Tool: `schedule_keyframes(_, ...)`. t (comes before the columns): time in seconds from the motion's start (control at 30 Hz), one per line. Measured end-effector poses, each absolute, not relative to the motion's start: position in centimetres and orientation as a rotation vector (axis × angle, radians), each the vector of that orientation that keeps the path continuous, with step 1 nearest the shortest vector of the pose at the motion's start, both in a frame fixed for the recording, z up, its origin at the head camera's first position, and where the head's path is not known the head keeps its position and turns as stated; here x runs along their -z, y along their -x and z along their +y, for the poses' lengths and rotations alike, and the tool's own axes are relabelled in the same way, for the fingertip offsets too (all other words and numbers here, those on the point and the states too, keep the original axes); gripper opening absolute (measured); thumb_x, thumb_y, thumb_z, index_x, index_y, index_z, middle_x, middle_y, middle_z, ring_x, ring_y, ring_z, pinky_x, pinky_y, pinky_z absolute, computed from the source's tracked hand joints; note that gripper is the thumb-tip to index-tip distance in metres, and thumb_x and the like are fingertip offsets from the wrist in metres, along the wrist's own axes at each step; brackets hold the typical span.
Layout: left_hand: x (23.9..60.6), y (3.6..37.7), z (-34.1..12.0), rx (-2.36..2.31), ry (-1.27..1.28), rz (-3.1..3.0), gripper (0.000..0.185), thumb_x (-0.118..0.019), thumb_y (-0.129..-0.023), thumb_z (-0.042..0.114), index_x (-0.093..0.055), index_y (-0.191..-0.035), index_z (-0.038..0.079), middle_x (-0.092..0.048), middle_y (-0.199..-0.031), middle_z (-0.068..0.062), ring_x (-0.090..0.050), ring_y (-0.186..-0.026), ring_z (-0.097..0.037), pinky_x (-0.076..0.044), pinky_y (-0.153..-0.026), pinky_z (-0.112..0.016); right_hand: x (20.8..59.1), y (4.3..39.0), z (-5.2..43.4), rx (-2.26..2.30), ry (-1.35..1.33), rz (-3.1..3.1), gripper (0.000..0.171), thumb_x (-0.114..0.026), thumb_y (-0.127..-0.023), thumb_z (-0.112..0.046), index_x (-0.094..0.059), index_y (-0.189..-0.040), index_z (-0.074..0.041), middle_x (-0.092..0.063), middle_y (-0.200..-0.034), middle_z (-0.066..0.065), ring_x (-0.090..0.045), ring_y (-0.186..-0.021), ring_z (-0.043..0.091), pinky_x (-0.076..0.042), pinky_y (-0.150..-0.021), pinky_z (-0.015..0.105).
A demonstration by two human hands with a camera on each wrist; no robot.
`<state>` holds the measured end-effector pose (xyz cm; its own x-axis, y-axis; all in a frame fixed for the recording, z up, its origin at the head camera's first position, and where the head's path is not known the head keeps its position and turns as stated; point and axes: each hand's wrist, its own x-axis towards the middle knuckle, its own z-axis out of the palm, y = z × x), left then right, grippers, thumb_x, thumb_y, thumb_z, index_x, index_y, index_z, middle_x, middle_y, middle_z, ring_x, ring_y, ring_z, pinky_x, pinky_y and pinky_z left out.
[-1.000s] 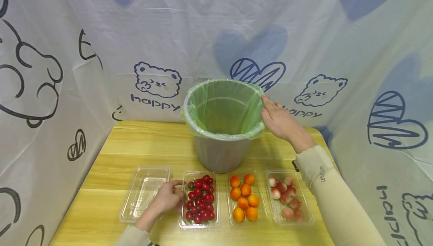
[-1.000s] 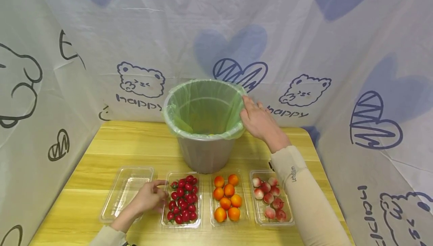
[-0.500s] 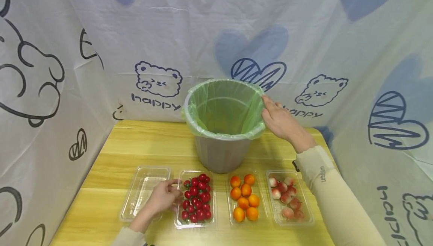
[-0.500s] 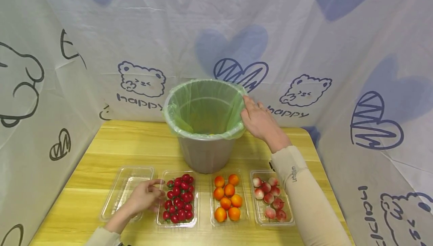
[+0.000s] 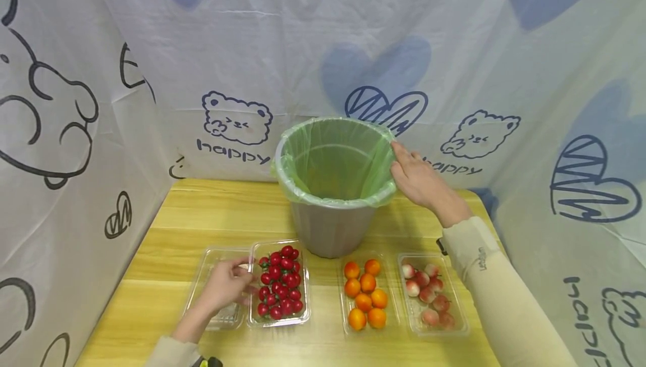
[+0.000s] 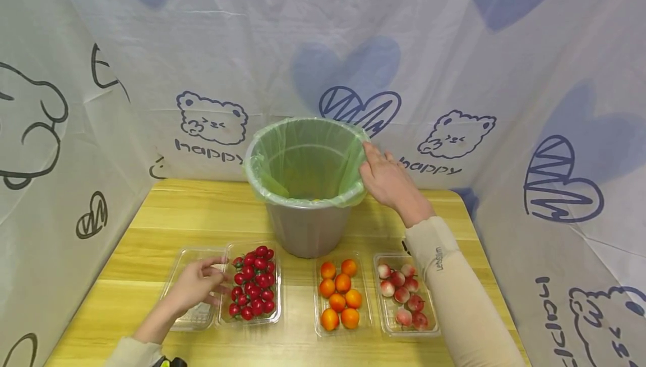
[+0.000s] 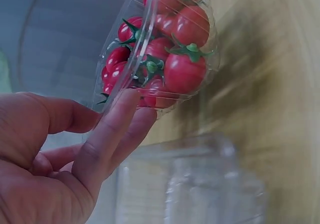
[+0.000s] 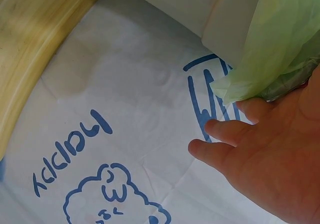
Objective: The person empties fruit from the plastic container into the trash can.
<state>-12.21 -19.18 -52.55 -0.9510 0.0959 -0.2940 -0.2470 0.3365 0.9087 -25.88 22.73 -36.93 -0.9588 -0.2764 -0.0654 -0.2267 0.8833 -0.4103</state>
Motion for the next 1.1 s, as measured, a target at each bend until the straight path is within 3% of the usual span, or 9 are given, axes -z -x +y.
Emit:
schedule_keyframes(0.33, 49.5, 13.7, -21.8, -1.654, 0.101, 2.344, 0.054, -0.054, -0.101, -0.003, -0.039, -0.151, -0.017, -0.072, -0.111, -0.034, -0.079, -0.083, -0.035, -0.068, -0.060, -0.037, 36.9, 25.9, 22.7, 0.626, 0.397, 2.932, 0.067, -0.012, -0.110, -0.040, -0.004, -0.171, -0.012, -0.009, -0.178, 0.014, -0.009, -0.160, 0.053, -0.012, -0.133, 0.065)
schedule_keyframes(0.7, 45.7, 15.3, -24.0, -1.610, 0.091, 2.458, 0.051, -0.054, -0.104, 0.001, -0.042, -0.152, -0.012, -0.071, -0.116, -0.033, -0.080, -0.082, -0.023, -0.068, -0.062, -0.036, 36.7, 25.9, 22.7, 0.614, 0.393, 2.918, 0.067, -0.010, -0.110, -0.040, -0.002, -0.170, -0.012, -0.006, -0.178, 0.013, -0.007, -0.160, 0.053, -0.010, -0.133, 0.065)
schedule_keyframes(1.1, 41.4, 17.4, -25.6, -1.661, 0.047, 2.488, 0.058, -0.052, -0.105, 0.003, -0.032, -0.157, -0.015, -0.068, -0.123, -0.035, -0.079, -0.079, -0.010, -0.069, -0.068, -0.036, 36.8, 25.9, 22.7, 0.623, 0.385, 2.931, 0.068, -0.011, -0.110, -0.040, -0.003, -0.170, -0.012, -0.007, -0.178, 0.013, -0.009, -0.160, 0.053, -0.011, -0.133, 0.064)
